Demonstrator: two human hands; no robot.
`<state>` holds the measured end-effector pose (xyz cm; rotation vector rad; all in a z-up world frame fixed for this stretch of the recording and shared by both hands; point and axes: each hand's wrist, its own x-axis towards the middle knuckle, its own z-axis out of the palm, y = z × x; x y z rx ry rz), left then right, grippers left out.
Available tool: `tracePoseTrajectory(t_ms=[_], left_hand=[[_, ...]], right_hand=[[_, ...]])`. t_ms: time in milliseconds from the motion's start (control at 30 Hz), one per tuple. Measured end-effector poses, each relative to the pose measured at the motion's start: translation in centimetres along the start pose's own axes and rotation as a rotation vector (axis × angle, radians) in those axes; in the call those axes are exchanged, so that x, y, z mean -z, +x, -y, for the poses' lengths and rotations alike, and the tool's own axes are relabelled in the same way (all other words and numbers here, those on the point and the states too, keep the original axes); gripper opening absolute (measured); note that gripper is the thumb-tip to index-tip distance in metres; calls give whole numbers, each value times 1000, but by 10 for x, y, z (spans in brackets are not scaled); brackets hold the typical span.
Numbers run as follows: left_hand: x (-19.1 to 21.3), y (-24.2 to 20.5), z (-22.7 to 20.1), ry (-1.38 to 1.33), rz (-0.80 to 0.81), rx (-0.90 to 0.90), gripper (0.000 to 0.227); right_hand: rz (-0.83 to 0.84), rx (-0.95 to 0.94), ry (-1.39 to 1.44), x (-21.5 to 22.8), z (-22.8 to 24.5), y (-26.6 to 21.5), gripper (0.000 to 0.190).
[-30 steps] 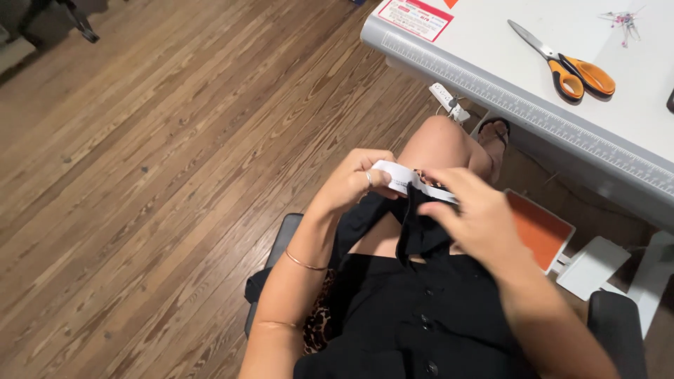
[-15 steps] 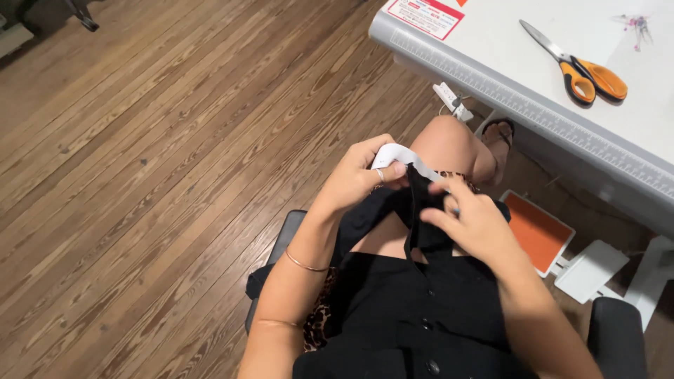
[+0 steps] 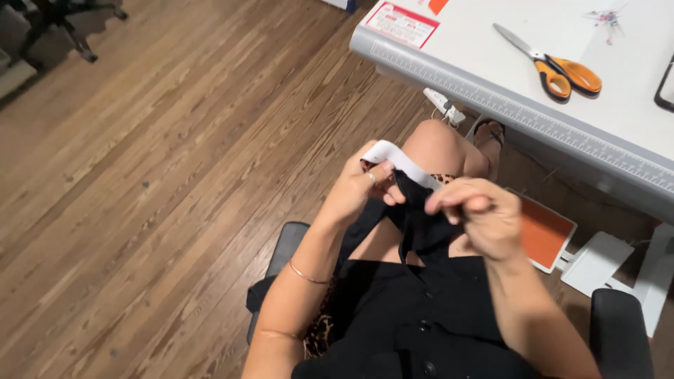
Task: Trimming excess threads and fabric from a garment using small snips
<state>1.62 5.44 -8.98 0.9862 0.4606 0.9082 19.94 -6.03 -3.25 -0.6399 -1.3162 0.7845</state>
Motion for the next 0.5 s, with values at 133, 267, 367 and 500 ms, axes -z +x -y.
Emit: tracePoseTrajectory(t_ms=[133,267,367,500], left_hand=[[-21,-10,-17,-56,-4,22,16],[-20,-10,-18,62,41,-90,36],[-30,-12,-18,154,12,-148,28],[-29,-11,-20,294,-113,-189,10]], right_hand=[[-84,-129,13,-2,-47,-9,41],[-202,-243,-203,-13,-44,-9,34],[-161,-292,-222,-23,-22,4,43],[93,-486,-524,-12,-11,17,31]])
